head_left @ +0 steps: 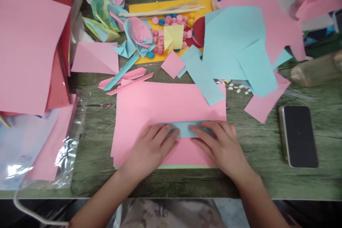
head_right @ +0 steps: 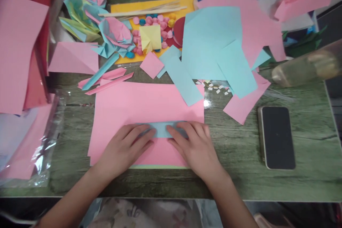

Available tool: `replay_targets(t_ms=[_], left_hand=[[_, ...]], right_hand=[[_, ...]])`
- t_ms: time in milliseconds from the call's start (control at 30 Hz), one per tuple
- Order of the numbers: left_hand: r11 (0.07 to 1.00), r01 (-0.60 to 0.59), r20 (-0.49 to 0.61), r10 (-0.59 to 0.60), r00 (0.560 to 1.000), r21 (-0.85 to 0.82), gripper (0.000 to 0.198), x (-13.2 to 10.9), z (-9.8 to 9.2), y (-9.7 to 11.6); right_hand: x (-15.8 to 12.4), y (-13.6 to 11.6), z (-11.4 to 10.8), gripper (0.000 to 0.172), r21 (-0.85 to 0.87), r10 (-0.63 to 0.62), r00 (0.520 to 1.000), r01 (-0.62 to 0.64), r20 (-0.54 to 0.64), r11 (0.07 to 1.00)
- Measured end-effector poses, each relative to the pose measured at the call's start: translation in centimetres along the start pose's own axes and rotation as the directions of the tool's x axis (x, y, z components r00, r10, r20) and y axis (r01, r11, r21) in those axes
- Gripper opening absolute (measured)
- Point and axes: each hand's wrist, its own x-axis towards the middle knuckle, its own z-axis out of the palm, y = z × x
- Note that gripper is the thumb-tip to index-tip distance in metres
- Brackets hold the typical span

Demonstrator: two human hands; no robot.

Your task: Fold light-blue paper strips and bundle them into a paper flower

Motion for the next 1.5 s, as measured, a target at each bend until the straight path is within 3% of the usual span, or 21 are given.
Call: replay_targets(t_ms=[167, 300, 433, 600, 767, 833, 900, 967, 1000, 1100, 1300, 1500], left_hand=[[0.992, 0.111, 0.013, -0.111, 0.994, -0.062, 0.027, 0.9, -0.2, 0.5], [0.968, 0.16, -0.063, -0.175, 0.983, -0.192, 0.018, 1.1, -0.3, 0.6], [0.949, 0.223, -0.1, -0.25, 0.963, -0.223, 0.016, 1.3, -0.4, 0.8], [0.921, 0.342, -0.022, -0.352, 0.936, -0.185, 0.015, 2.0, -0.6, 1.0], [0.89, 0.432, -0.037, -0.441, 0.897, -0.142, 0.015, 1.9, -0.5, 1.3], [0.905, 0.421, -0.135, -0.425, 0.895, -0.064, 0.014, 1.1, -0.3, 1.7], [0.953, 0.301, -0.269, -0.279, 0.922, 0.042, 0.021, 0.0, -0.1, 2.4], [0.989, 0.129, -0.254, -0.107, 0.961, 0.074, 0.027, -1.1, 0.1, 3.2], [0.991, 0.111, -0.218, -0.093, 0.971, 0.072, 0.03, -1.5, 0.3, 3.5], [0.981, 0.177, -0.137, -0.165, 0.977, 0.079, 0.034, -2.5, 0.9, 4.0], [0.975, 0.21, -0.205, -0.191, 0.96, 0.074, 0.042, -2.6, 1.6, 4.0], [0.964, 0.262, -0.069, -0.259, 0.964, 0.047, 0.046, -2.2, 1.4, 4.2]], right_hand=[[0.5, -0.4, 0.2, 0.022, 0.016, -0.056, 0.998, 0.057, -0.019, 0.998], [0.5, -0.6, 0.6, 0.016, 0.068, -0.043, 0.998, 0.047, -0.048, 0.997], [0.7, -0.7, 0.7, 0.016, 0.121, 0.057, 0.997, -0.05, -0.058, 0.991], [1.4, -0.9, 0.6, 0.019, 0.146, 0.236, 0.971, -0.228, -0.037, 0.963], [1.9, -1.3, 0.6, 0.018, 0.152, 0.307, 0.952, -0.303, -0.002, 0.941], [2.0, -1.3, 0.5, 0.018, 0.136, 0.313, 0.949, -0.313, 0.022, 0.94], [2.1, -1.3, 0.5, 0.019, 0.121, 0.312, 0.949, -0.314, 0.035, 0.942], [2.2, -1.3, 0.5, 0.019, 0.114, 0.308, 0.951, -0.311, 0.037, 0.944], [2.2, -1.3, 0.5, 0.019, 0.113, 0.308, 0.951, -0.31, 0.032, 0.944], [2.3, -1.2, 0.5, 0.018, 0.117, 0.305, 0.952, -0.305, 0.02, 0.945], [2.5, -1.2, 0.3, 0.013, 0.104, 0.286, 0.957, -0.291, 0.058, 0.951], [2.5, -1.1, -0.1, 0.012, 0.114, 0.25, 0.965, -0.259, 0.084, 0.959]])
